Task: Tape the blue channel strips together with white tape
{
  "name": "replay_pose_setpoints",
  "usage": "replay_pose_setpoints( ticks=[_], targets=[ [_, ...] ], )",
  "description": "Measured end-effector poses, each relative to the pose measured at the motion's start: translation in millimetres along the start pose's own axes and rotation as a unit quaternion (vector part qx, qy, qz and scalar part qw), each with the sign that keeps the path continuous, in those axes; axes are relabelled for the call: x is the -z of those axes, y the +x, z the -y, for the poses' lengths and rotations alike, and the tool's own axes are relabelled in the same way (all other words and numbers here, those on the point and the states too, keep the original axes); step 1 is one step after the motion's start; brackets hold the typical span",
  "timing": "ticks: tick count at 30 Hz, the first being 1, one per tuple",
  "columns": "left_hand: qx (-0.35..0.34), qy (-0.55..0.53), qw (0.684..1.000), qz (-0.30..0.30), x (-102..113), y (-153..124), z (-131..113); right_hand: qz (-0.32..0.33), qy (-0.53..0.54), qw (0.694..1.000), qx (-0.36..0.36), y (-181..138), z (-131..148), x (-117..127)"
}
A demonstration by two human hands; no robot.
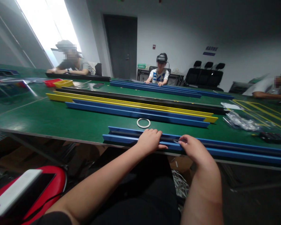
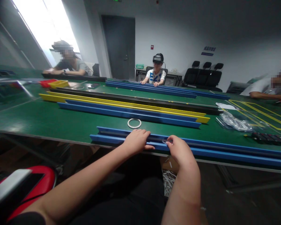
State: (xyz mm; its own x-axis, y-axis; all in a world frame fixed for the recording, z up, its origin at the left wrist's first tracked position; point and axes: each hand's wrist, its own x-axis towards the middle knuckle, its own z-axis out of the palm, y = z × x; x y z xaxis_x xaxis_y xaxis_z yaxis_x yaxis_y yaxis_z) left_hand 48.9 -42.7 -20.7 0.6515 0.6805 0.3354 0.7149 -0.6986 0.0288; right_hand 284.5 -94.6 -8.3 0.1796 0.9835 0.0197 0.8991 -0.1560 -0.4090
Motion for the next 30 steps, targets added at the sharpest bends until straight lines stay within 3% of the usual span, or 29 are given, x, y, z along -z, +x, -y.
replay_pose_setpoints(
  ticks=[5, 9, 17, 23, 30],
  targets=[
    [0.004, 0.008, 1.0, 0.015, 10, -22, 28, 0.014, 0.086, 0.993, 0.079, -5, 21, 1],
    [0.013, 0.024, 0.999, 0.025, 22, -47, 63, -0.011, 0.115, 0.986, 0.123, -7, 37, 3],
    [0.058, 0.033, 0.997, 0.045, 42, -91, 138, -0.028, -0.018, 0.997, 0.076, -8, 43, 4],
    [0.067, 0.02, 0.997, 0.044, 44, -91, 136, -0.068, 0.019, 0.991, 0.11, -12, 55, 5],
    [0.053, 0.01, 0.998, 0.036, 38, -76, 102, -0.19, 0.15, 0.969, 0.053, -15, 66, 8]
  ],
)
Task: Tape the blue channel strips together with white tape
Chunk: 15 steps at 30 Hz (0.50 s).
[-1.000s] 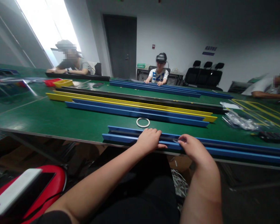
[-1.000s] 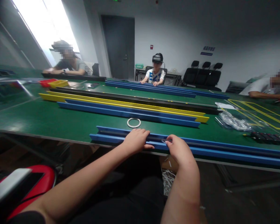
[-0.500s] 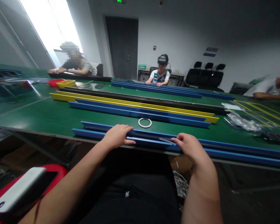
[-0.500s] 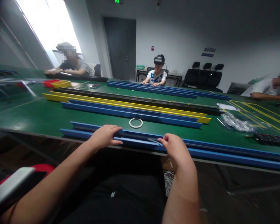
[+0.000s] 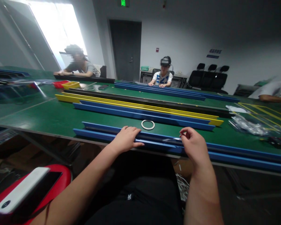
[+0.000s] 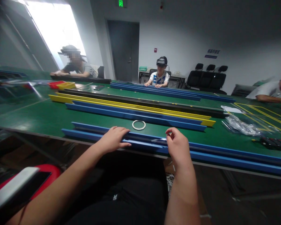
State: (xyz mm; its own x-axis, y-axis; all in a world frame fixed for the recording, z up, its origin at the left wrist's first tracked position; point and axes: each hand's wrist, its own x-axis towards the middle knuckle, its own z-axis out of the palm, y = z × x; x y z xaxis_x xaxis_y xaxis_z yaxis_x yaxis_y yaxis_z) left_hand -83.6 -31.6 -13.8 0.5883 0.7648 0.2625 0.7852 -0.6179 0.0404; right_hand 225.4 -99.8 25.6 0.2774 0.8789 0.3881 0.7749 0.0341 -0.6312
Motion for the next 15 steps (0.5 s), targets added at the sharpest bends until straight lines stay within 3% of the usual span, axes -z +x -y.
replay_pose_setpoints(
  ticks=[4, 9, 12, 15],
  targets=[
    [-0.024, -0.003, 1.0, -0.011, -5, 16, -35, -0.07, 0.031, 0.997, -0.023, -2, 5, -3],
    [-0.031, -0.004, 1.0, 0.0, -13, 40, -77, -0.095, 0.035, 0.995, 0.011, 2, 2, -8],
    [-0.024, -0.003, 1.0, 0.0, -19, 52, -93, -0.046, 0.011, 0.998, 0.041, 6, -8, -13],
    [-0.012, -0.002, 1.0, -0.003, -24, 57, -99, 0.09, -0.028, 0.993, 0.07, 7, -19, -18]
  ],
)
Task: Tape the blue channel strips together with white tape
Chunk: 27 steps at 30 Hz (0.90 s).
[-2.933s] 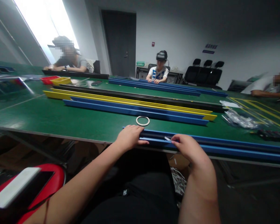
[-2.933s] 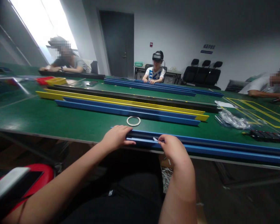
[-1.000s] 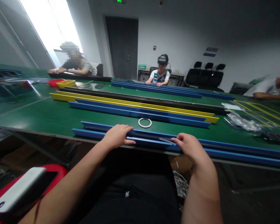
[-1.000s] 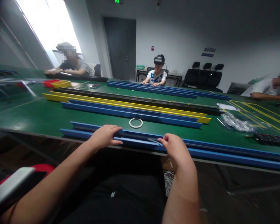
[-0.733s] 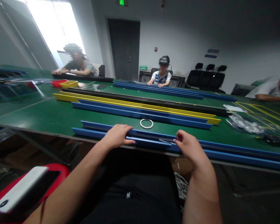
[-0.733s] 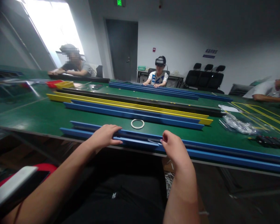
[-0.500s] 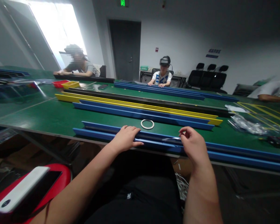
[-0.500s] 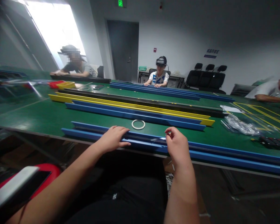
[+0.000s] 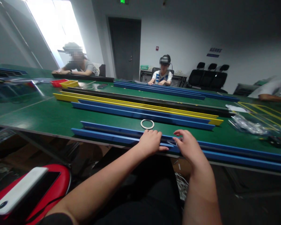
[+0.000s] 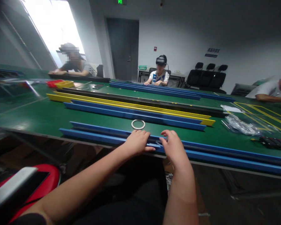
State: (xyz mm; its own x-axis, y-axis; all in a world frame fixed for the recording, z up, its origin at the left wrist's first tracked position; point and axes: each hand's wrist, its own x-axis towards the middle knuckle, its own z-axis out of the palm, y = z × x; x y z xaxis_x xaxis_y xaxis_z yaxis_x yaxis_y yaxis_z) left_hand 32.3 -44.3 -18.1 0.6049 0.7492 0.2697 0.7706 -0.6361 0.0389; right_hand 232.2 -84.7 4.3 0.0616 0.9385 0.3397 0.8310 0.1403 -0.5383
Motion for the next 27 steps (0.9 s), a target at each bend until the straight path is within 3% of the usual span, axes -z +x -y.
replay_pose_setpoints(
  ticks=[2, 5, 13, 17, 23, 27],
  targets=[
    [0.0, -0.002, 1.0, -0.01, -1, 0, 1, 0.089, -0.02, 0.996, -0.009, -3, -5, -3],
    [-0.008, -0.003, 1.0, -0.027, -1, -3, 5, 0.146, -0.035, 0.987, -0.048, -7, -7, -2],
    [-0.018, -0.008, 1.0, -0.023, 4, -8, 13, 0.118, -0.052, 0.991, -0.03, -7, -10, 16],
    [-0.013, -0.003, 1.0, -0.011, 10, -17, 25, 0.135, -0.065, 0.988, -0.038, -9, -12, 15],
    [0.007, 0.007, 1.0, 0.003, 20, -41, 67, 0.198, -0.063, 0.978, -0.021, -13, 2, 8],
    [0.017, 0.012, 1.0, 0.013, 29, -61, 103, 0.15, -0.053, 0.987, 0.033, -11, 17, 15]
  ],
)
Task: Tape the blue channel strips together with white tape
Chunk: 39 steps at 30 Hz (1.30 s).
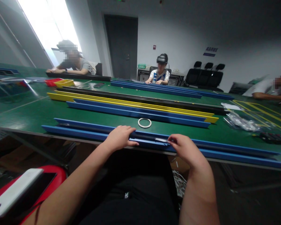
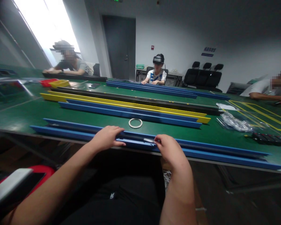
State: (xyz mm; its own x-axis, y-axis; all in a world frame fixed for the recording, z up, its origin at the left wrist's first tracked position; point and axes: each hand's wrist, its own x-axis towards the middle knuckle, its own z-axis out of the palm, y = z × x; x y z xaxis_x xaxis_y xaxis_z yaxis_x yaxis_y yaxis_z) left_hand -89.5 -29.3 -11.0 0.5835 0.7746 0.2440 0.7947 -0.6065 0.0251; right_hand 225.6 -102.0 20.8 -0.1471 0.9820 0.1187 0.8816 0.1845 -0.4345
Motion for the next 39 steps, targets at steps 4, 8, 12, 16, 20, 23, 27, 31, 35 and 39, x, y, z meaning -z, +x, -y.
replay_pose_setpoints(
  ticks=[4, 8, 12, 16, 20, 23, 27, 31, 35, 39],
  targets=[
    [0.015, -0.003, 1.0, 0.006, 4, -9, 21, -0.141, -0.006, 0.99, -0.027, -2, 8, 10],
    [0.022, -0.008, 0.999, 0.023, 7, -8, 20, -0.268, 0.011, 0.962, -0.059, -3, 10, 12],
    [0.006, -0.016, 1.0, 0.009, 5, -1, -4, -0.228, 0.142, 0.958, -0.103, -2, 13, 8],
    [-0.037, -0.038, 0.998, -0.022, -4, 17, -52, -0.18, 0.181, 0.961, -0.109, 0, 15, 5],
    [-0.065, -0.044, 0.996, -0.034, -16, 43, -102, -0.183, 0.08, 0.975, -0.101, 1, 9, 6],
    [-0.064, -0.039, 0.997, -0.031, -23, 59, -123, -0.161, 0.04, 0.983, -0.076, 3, 3, 7],
    [-0.065, -0.033, 0.997, -0.021, -26, 69, -128, -0.098, 0.042, 0.992, -0.064, 4, -4, 5],
    [-0.066, -0.03, 0.997, -0.037, -25, 62, -118, -0.035, 0.023, 0.997, -0.063, 0, -10, 1],
    [-0.054, -0.026, 0.998, -0.027, -19, 47, -93, 0.028, 0.04, 0.997, -0.061, -3, -13, -4],
    [-0.037, -0.016, 0.999, -0.014, -9, 27, -52, 0.035, 0.068, 0.997, -0.016, 2, -10, -8]
  ],
)
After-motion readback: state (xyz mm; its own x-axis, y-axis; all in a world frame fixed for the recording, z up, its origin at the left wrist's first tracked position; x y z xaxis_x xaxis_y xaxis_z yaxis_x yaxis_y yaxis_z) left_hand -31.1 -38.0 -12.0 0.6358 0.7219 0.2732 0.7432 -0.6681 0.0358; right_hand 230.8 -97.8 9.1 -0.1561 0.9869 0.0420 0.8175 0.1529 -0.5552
